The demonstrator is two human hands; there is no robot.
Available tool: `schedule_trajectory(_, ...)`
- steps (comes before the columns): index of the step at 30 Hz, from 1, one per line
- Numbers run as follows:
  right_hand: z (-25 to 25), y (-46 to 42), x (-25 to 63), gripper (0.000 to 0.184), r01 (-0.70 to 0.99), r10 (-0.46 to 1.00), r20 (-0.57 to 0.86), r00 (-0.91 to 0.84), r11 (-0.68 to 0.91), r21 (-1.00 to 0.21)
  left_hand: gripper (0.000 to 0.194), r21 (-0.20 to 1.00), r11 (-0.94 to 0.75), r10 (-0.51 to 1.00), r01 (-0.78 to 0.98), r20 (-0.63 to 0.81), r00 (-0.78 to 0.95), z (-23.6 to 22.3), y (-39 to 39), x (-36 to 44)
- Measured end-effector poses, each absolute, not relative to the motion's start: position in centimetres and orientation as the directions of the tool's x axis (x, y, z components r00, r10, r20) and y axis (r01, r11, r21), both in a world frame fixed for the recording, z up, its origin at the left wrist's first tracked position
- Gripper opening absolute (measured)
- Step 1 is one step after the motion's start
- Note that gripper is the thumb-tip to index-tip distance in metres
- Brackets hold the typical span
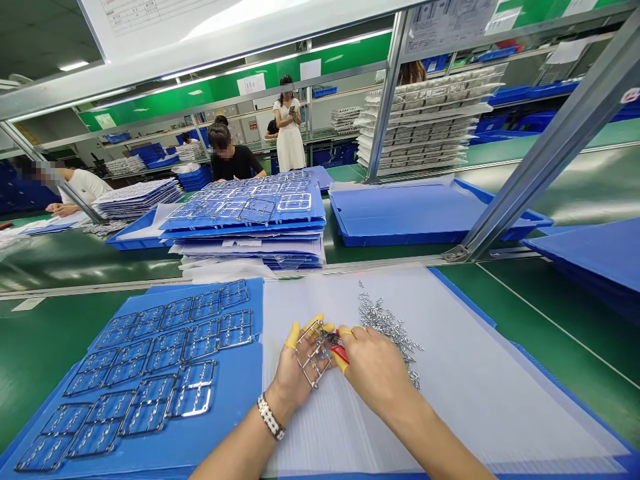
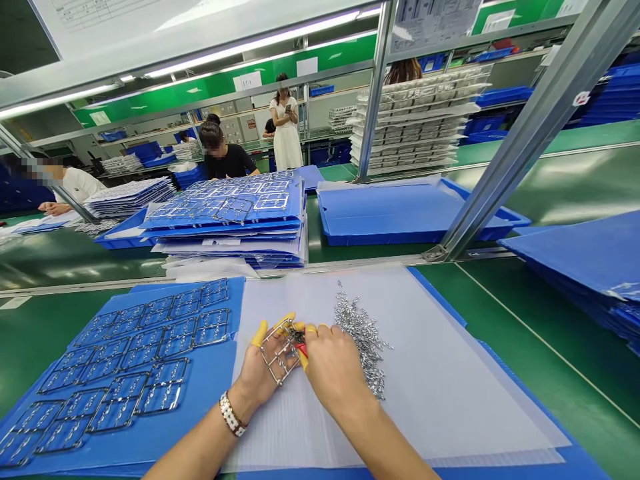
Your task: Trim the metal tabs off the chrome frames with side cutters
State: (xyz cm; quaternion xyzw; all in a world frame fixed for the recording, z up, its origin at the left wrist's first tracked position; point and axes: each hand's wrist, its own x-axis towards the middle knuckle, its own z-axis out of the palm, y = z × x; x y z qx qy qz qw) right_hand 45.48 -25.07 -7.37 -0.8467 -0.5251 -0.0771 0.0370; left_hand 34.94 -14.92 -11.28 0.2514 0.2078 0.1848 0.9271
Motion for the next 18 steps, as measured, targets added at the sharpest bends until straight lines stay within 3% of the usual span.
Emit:
schedule_trajectory(7, -8.0, -27.3, 45.3, 0.016, 0.887, 0.876, 0.16, 0.454, -0.462, 0.014, 0.054, 0.428, 0.869, 0.384, -0.25, -0.264, 0.885, -10.6, -14.6, 34.9)
schedule_trajectory(18, -8.0, -26.2, 44.5, 0.017, 0.879, 0.877, 0.067, 0.476, -0.474, -0.042, 0.054, 0.485, 0.823, 0.458, -0.295, -0.261, 0.85, -11.0, -14.7, 34.7)
